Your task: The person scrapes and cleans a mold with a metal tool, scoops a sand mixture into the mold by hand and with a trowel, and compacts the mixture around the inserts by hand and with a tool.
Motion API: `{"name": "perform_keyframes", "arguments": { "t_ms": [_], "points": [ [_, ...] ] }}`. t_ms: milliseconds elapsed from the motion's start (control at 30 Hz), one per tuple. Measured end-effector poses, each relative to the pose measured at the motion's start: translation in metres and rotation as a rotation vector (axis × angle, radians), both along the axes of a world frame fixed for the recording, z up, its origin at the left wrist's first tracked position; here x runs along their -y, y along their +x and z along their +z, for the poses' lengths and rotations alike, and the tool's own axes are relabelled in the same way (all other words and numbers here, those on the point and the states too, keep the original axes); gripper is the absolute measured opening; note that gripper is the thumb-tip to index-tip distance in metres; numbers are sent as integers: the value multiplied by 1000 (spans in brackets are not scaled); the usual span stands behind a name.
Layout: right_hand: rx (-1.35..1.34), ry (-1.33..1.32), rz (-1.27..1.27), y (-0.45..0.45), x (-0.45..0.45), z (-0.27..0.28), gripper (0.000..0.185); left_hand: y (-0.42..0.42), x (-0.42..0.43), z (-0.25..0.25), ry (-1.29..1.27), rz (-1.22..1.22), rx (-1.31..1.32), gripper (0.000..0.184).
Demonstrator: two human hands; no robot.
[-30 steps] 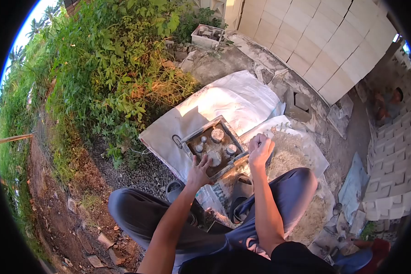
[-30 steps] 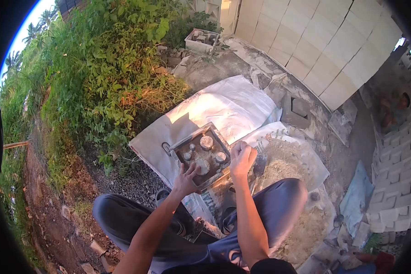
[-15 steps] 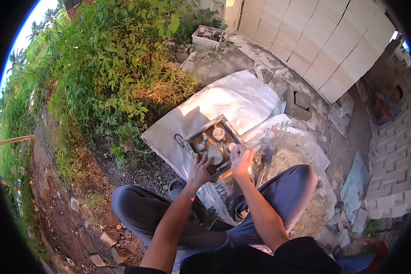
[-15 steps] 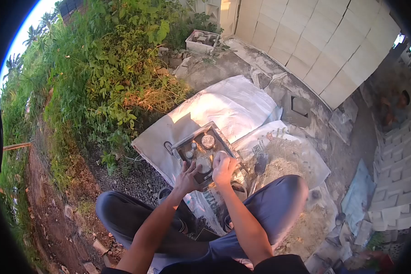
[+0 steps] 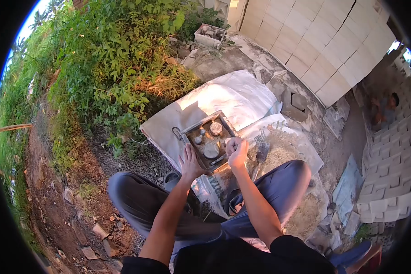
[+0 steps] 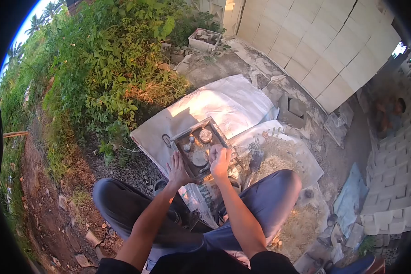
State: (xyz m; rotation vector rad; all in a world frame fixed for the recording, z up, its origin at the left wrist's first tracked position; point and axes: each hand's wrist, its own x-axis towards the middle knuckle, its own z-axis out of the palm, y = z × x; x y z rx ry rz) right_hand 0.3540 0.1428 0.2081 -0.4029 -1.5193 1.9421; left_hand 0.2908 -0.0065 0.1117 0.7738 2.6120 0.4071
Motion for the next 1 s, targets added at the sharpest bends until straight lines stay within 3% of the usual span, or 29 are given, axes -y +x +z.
{"name": "perform_keyframes", "arguments": {
  "t_ms": [100, 200, 267, 467, 600, 733, 767, 900, 1000],
  "points": [
    [-52, -42, -68, 4, 11, 23, 49, -3, 3, -1, -22, 63, 50, 148],
    [-102, 25, 19, 2, 17, -13, 48, -1, 4, -9, -17, 40, 59, 149],
    [44, 155, 70, 0, 19, -20, 51, -4, 3, -13, 47, 42, 65, 149],
    [-28, 162, -70, 0, 24, 27, 52, -4, 0, -6, -23, 31, 78, 149],
    [-22, 89, -7, -3, 11, 14, 53, -4, 1, -5, 20, 48, 81, 149],
    [17, 258, -51, -12, 5, -15, 53, -4, -3, -3, 4, 49, 71, 149],
    [-20, 255, -80, -9, 5, -15, 46, -4, -1, -4, 7, 56, 75, 149],
    [-40, 36, -48, 0, -1, 30, 53, -4, -1, -7, 6, 45, 60, 149],
    [-3, 121, -73, -5, -11, -12, 55, -4, 0, -13, 28, 33, 42, 149]
  ]
}}
